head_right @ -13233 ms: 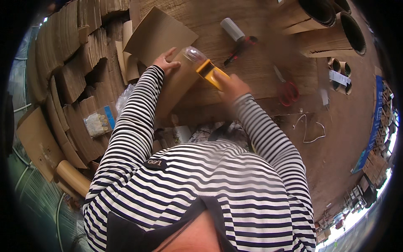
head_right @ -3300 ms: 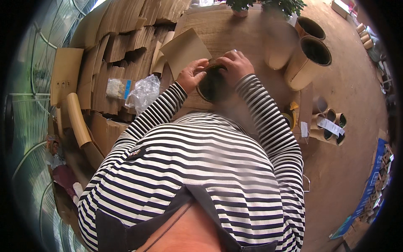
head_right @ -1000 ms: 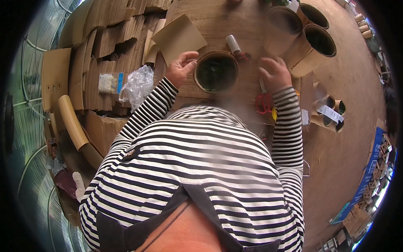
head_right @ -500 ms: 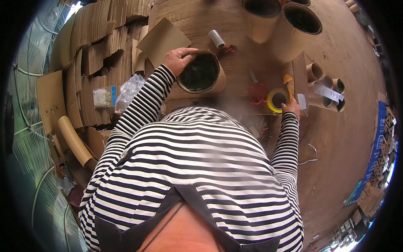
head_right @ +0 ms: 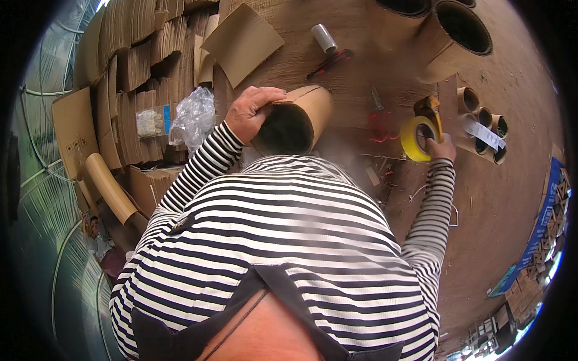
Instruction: The person assembles cylindrical cardboard planters by rolling corrugated cardboard around a plastic bottle, securing the seam with tape, and inserting a potted plant. They repeat the process for multiple units, using a tape dispenser and scissors, and place finished planters on the work surface.
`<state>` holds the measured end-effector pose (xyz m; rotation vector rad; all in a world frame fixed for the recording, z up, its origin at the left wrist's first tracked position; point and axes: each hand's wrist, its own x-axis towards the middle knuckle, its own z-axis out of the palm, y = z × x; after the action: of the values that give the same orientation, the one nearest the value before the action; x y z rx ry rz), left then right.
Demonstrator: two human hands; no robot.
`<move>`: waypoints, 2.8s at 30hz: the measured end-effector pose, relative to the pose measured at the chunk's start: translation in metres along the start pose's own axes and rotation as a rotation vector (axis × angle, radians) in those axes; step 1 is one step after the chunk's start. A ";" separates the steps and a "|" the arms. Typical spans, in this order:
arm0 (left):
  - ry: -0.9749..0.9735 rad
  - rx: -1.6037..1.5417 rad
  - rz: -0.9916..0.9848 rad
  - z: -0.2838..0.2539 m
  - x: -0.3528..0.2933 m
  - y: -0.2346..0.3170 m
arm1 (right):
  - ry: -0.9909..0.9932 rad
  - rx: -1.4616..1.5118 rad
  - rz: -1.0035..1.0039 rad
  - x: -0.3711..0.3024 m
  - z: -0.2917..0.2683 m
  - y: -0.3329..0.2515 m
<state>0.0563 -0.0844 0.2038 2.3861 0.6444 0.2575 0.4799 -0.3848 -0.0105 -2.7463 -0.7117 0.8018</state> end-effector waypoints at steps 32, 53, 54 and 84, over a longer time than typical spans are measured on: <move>-0.092 -1.199 -0.643 -0.021 0.006 -0.051 | -0.427 0.654 -0.966 -0.150 -0.047 -0.251; -0.141 -1.772 -1.176 0.079 -0.110 -0.097 | -1.056 0.760 -0.630 -0.107 -0.027 -0.246; -0.055 -1.779 -1.222 0.071 -0.105 -0.091 | -1.020 0.682 -0.688 -0.105 -0.027 -0.247; -0.269 0.039 -0.370 -0.046 -0.131 -0.053 | -0.762 -0.151 -1.058 -0.106 0.004 -0.376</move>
<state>-0.0927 -0.0909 0.2028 2.2297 0.9455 -0.2323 0.2521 -0.1120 0.1509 -1.5967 -2.1181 1.4489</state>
